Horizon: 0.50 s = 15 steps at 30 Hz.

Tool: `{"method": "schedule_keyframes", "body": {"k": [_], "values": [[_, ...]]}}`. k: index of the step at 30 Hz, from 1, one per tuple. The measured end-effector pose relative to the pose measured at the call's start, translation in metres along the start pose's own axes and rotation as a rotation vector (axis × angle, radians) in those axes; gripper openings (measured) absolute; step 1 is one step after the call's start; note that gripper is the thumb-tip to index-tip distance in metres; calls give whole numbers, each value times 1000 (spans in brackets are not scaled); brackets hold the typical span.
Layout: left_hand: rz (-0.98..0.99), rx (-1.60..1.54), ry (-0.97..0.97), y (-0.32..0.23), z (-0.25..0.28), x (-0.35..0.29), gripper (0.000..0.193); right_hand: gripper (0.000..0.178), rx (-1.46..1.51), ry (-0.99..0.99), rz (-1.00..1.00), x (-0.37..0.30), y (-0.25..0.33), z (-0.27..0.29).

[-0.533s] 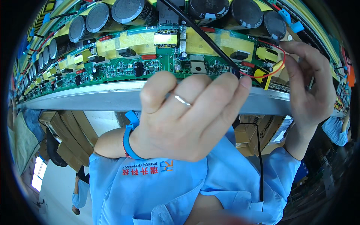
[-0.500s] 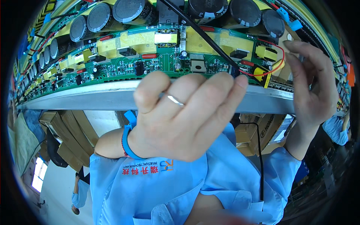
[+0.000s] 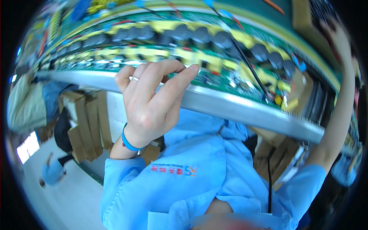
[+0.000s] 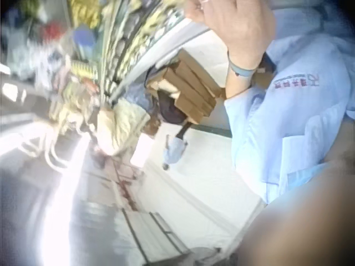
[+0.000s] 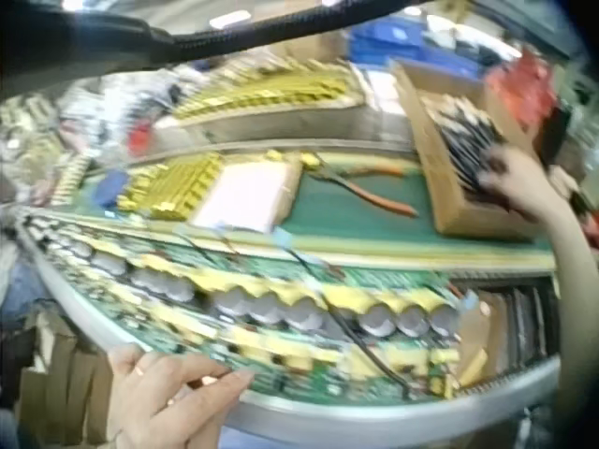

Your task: The person is seen connecting wires and components on an electronic circuit board assembly line.

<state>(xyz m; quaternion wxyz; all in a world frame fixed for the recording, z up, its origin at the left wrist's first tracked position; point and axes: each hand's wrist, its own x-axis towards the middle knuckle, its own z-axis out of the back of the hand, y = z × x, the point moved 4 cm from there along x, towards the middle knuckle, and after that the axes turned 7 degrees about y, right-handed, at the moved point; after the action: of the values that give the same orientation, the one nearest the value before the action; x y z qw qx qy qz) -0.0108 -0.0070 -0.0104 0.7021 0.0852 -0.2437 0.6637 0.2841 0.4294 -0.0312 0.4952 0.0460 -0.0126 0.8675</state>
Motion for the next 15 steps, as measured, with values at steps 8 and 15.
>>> {"method": "schedule_keyframes", "body": {"k": [8, 15], "values": [[176, 414, 61, 119, 78, 14, 21, 18, -74, -39, 0, 14, 8, -13], [-66, 400, 224, 190, 10, 83, 28, 17, -63, -186, -52, 6, 3, 4]]}}
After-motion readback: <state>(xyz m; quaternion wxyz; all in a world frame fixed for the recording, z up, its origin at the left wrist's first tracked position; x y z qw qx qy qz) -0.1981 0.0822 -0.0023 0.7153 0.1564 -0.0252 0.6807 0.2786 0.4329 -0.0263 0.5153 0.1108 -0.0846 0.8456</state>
